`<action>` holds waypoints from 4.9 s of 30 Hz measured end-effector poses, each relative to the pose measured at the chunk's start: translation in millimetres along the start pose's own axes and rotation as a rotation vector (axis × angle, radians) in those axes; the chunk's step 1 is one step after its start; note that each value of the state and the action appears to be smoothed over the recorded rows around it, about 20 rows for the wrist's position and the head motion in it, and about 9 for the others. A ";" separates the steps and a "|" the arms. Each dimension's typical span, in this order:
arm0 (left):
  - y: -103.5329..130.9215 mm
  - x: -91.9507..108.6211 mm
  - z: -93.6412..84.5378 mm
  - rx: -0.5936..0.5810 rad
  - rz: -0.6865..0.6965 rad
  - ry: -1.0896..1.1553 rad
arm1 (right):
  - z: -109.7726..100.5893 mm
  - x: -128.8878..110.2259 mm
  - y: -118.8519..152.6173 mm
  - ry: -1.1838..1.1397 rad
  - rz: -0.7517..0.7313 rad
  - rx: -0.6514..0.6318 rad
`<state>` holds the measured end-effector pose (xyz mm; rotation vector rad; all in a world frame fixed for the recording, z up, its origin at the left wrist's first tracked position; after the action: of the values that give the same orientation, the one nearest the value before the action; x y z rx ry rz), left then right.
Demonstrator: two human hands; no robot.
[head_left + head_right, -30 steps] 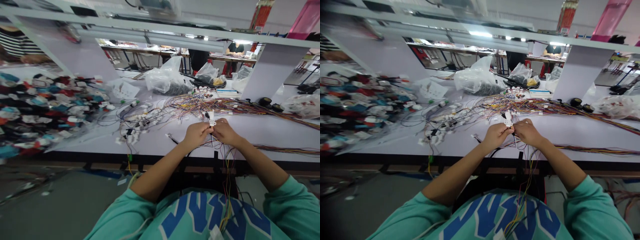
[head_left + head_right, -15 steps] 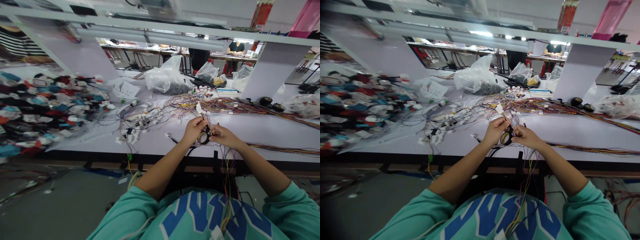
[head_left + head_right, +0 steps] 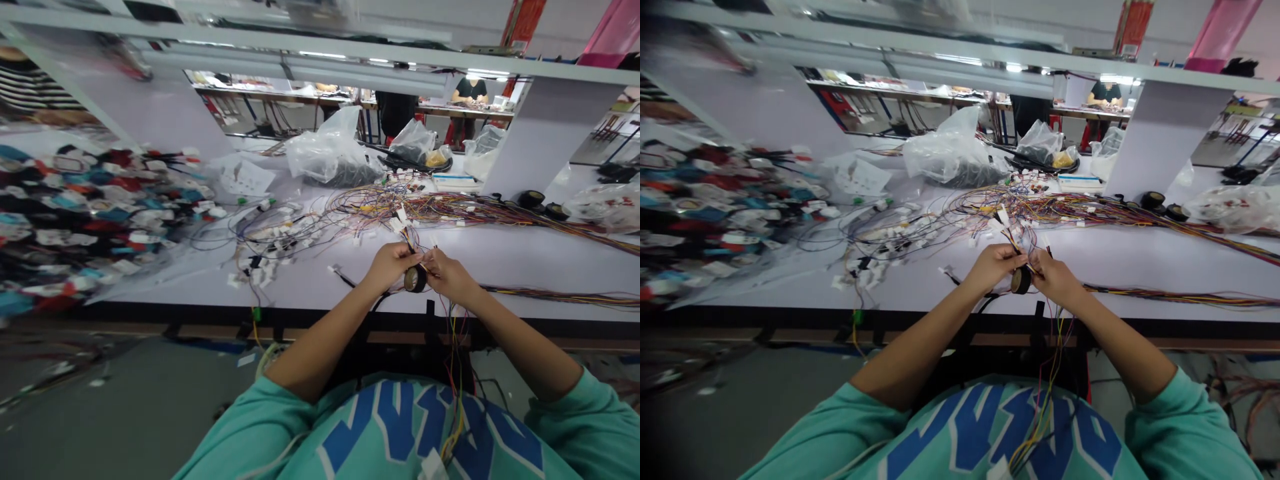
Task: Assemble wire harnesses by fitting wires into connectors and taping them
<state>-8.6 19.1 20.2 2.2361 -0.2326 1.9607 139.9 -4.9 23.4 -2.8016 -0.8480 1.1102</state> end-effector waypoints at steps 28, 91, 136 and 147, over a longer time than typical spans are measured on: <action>15.9 10.6 2.2 0.023 0.356 -0.367 | -8.4 12.8 -12.4 0.236 -0.431 0.143; -9.5 -9.4 18.2 -0.065 -0.154 0.440 | -29.5 6.5 34.9 0.620 0.153 -0.201; -4.0 -6.0 11.8 -0.218 -0.356 0.423 | -9.1 -38.2 36.5 0.942 -0.735 0.134; 2.6 0.4 13.0 -0.218 -0.230 0.233 | -12.5 -19.6 40.2 0.846 -0.597 0.014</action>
<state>3.5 13.7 18.9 1.7966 -0.1445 1.9448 155.5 -46.5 37.1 -2.3316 -1.3432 -0.1471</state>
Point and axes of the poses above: each hand's wrist, its own y-axis away from the middle knuckle, its own z-axis out of the palm, x = y × z, the point moved 1 cm from there along -y, towards the middle knuckle, and after that the axes turned 5 degrees about -z, right-handed, at the moved point
